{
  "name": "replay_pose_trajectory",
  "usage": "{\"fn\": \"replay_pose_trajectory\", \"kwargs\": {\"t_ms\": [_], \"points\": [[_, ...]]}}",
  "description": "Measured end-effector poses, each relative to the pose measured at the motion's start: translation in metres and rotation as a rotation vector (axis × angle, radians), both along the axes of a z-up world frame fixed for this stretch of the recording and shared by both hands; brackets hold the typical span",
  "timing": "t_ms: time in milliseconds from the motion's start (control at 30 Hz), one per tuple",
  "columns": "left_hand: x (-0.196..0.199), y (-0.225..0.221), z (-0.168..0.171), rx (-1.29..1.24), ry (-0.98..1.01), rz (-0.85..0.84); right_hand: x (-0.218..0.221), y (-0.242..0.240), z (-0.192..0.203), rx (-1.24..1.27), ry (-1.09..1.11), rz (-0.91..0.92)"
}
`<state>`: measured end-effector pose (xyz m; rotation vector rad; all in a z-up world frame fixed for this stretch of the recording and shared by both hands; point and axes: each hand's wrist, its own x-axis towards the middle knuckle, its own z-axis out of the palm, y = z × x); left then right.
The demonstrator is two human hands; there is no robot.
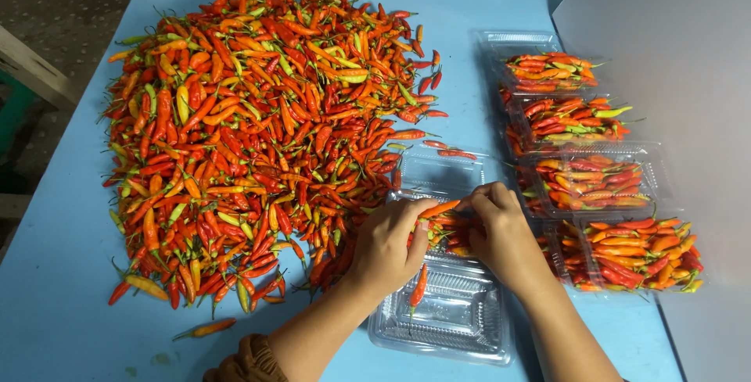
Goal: The person picks up several peppers from a large pile and places them into a clear plastic container.
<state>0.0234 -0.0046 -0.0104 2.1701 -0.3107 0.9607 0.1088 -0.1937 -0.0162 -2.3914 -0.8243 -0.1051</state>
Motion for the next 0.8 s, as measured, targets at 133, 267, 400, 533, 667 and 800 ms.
{"fn": "replay_pose_trajectory", "kwargs": {"t_ms": [133, 267, 400, 533, 667, 800], "points": [[-0.001, 0.000, 0.001, 0.008, 0.016, -0.019, 0.003, 0.001, -0.009, -0.019, -0.013, 0.020], [-0.001, -0.001, 0.002, 0.027, 0.012, -0.016, 0.002, 0.000, -0.009, 0.042, -0.037, -0.010], [-0.001, -0.001, 0.001, 0.018, 0.007, -0.012, -0.004, 0.001, 0.009, 0.175, -0.040, -0.006], [-0.001, -0.002, -0.003, 0.022, 0.018, -0.003, -0.005, 0.008, 0.017, 0.233, -0.083, 0.066], [-0.002, -0.002, -0.001, 0.032, 0.017, -0.011, -0.007, 0.009, 0.027, 0.266, -0.191, 0.129], [-0.002, -0.001, 0.001, 0.004, 0.027, -0.041, -0.013, 0.003, 0.037, 0.345, -0.185, 0.063]]}}
